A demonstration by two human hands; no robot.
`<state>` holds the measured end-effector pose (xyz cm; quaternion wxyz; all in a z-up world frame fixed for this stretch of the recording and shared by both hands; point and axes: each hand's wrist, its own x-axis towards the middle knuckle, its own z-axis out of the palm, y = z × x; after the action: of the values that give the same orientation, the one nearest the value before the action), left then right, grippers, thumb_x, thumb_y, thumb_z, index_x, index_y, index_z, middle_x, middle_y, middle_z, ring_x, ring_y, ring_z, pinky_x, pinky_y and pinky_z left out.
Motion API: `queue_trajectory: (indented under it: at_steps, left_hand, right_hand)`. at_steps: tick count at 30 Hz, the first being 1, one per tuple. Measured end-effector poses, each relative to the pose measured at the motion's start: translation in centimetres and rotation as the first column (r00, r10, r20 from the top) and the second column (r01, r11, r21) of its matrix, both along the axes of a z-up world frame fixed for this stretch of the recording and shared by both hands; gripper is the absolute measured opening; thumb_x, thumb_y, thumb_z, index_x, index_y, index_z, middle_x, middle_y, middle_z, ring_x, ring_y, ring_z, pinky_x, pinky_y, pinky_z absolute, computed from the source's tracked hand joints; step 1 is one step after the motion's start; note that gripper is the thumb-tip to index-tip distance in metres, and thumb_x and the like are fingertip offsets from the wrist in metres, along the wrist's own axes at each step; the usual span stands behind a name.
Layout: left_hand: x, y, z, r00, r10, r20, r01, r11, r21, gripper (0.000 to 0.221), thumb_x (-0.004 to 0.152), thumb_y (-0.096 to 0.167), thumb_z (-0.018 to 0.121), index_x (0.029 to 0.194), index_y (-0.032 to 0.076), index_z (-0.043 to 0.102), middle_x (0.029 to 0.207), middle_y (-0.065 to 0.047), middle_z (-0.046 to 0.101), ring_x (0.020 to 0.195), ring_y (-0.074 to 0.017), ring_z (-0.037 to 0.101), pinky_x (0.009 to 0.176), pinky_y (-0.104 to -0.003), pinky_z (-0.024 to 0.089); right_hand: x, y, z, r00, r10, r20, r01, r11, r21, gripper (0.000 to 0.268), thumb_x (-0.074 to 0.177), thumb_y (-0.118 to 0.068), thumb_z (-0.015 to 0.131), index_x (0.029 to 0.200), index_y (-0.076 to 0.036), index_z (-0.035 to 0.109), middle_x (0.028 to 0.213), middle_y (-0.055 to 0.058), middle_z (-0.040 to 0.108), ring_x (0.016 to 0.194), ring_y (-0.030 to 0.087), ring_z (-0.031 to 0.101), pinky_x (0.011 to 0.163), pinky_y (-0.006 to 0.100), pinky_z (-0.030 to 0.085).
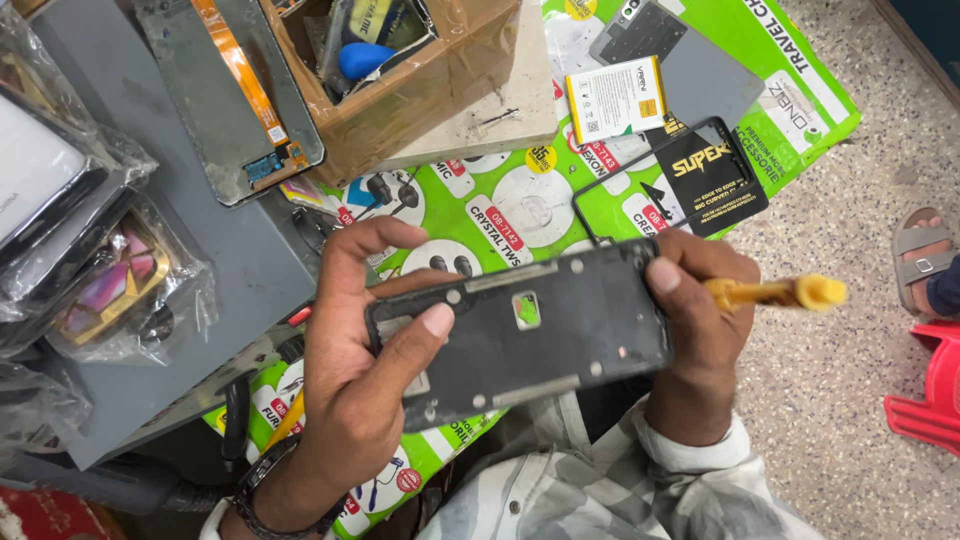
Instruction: The person uses a yellow screwdriver to remove screws from the back of a disassembled smartphone. They carefully unscrew multiple fasteners from the device's frame, holding the phone steady with their left hand while operating the tool with their right. The task involves precision handling of small components on a cluttered workbench.
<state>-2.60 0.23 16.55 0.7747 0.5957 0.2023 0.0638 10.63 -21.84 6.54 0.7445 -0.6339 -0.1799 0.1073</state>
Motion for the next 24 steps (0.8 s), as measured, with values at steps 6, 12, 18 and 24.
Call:
queue_trajectory:
  at_steps: [6,12,18,24]
  left_hand:
    - [0.0,0.0,-1.9,0.991,-0.005,0.135,-0.012,0.993,0.12,0.043,0.1,0.002,0.057,0.136,0.003,0.035,0.112,-0.021,0.067,0.1,-0.0155,0.068,0.09,-0.027,0.055]
    - [-0.6,-0.7,-3.7,0.932,-0.113,0.343,-0.057,0.891,0.45,0.04,0.104,-0.002,0.057,0.133,0.002,0.03,0.115,-0.023,0.072,0.095,-0.0132,0.071,0.086,-0.025,0.058]
    - [0.1,-0.5,-3.7,0.843,-0.291,0.452,-0.103,0.738,0.667,0.032,0.096,-0.002,0.06,0.119,0.001,0.039,0.104,-0.03,0.073,0.085,-0.0256,0.078,0.072,-0.032,0.064]
    - [1.1,0.0,-2.7,0.768,-0.461,0.445,-0.094,0.606,0.79,0.026,0.093,0.0,0.061,0.105,0.005,0.039,0.102,-0.03,0.074,0.084,-0.0332,0.08,0.073,-0.038,0.066]
  right_hand:
    - [0.8,0.3,0.0,0.996,-0.001,-0.095,0.009,0.996,0.084,0.039,0.105,-0.022,0.059,0.116,0.014,0.07,0.06,-0.005,0.043,0.051,0.002,0.03,0.055,0.024,0.022]
    - [-0.1,0.9,0.1,0.992,0.005,-0.126,0.02,0.98,0.2,0.037,0.105,-0.02,0.063,0.117,0.014,0.069,0.063,-0.002,0.049,0.053,0.004,0.036,0.057,0.025,0.027]
    - [-0.3,0.2,0.2,0.995,-0.032,-0.096,0.045,0.99,0.137,0.03,0.104,-0.018,0.065,0.113,0.011,0.071,0.066,0.003,0.059,0.054,0.007,0.047,0.058,0.023,0.035]
    - [0.2,-0.5,-0.9,0.999,-0.027,-0.036,0.03,0.996,0.08,0.025,0.098,-0.02,0.072,0.104,0.005,0.071,0.072,-0.001,0.06,0.054,0.004,0.046,0.056,0.021,0.033]
